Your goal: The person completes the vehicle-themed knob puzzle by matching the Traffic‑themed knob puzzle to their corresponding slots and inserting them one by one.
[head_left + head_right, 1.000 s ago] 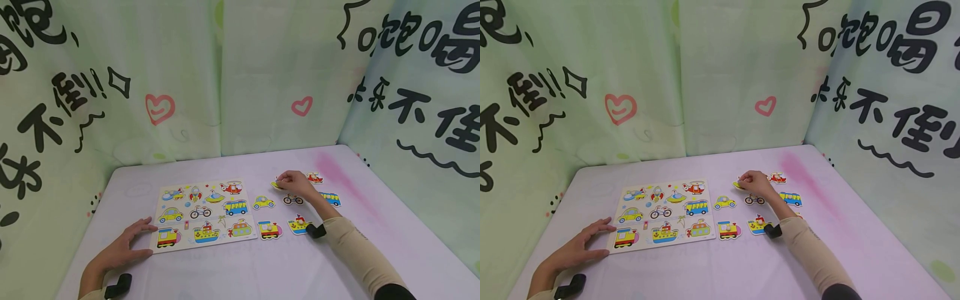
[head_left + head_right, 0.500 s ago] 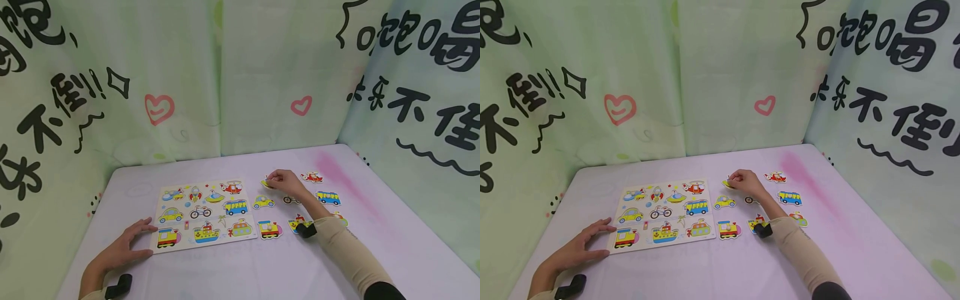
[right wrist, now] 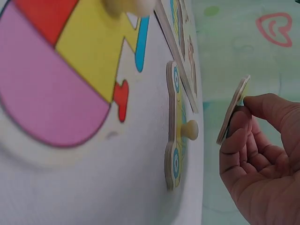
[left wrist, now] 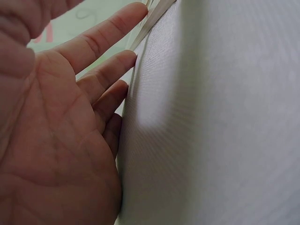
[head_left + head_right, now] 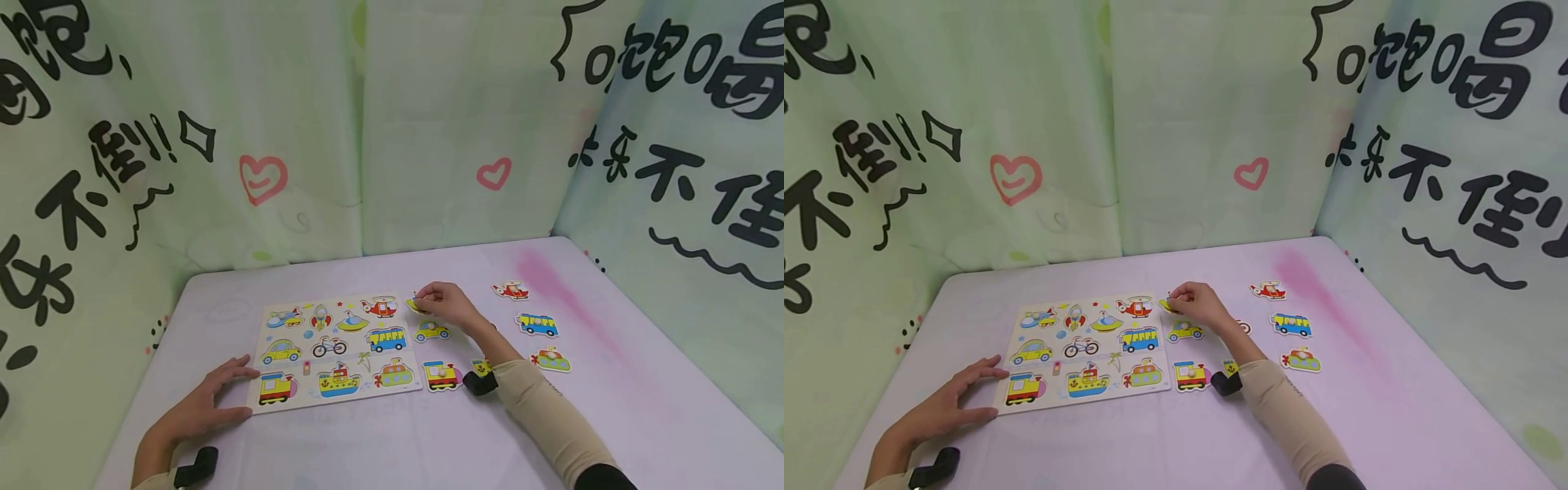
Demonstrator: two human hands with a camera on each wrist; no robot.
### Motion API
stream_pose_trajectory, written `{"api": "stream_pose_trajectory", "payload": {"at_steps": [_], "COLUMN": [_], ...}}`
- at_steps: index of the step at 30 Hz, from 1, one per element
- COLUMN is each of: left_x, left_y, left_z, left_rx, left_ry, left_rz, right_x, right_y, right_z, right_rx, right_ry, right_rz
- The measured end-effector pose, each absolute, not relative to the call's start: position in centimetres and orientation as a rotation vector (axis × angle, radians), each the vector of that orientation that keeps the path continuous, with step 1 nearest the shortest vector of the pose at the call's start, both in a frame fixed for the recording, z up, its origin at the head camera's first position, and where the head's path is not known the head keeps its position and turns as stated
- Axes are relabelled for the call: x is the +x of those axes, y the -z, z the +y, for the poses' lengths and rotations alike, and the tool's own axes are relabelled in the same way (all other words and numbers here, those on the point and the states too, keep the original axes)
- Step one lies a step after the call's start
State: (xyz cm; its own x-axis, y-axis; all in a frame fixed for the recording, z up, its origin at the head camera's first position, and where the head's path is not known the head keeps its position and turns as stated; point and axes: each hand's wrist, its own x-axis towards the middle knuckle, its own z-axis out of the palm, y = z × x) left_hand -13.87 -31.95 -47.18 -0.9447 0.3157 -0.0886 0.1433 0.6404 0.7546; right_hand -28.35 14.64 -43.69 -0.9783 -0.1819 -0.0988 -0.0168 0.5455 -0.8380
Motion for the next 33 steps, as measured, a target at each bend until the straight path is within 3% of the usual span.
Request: {"api": "stream_pose_trajectory", "payload": {"at_steps": [33], "left_x": [-13.8], "left_y": [46.9], "left_z": [-31.8], "left_rx": [0.349], "left_ry": [-1.225], "left_rz": [2.636], "right_x": [-27.9], "right_y": [43.8], "right_z": [7.1], "right_rx": [-0.388], "right_ry": [1.426], "right_rz": [2.515]}}
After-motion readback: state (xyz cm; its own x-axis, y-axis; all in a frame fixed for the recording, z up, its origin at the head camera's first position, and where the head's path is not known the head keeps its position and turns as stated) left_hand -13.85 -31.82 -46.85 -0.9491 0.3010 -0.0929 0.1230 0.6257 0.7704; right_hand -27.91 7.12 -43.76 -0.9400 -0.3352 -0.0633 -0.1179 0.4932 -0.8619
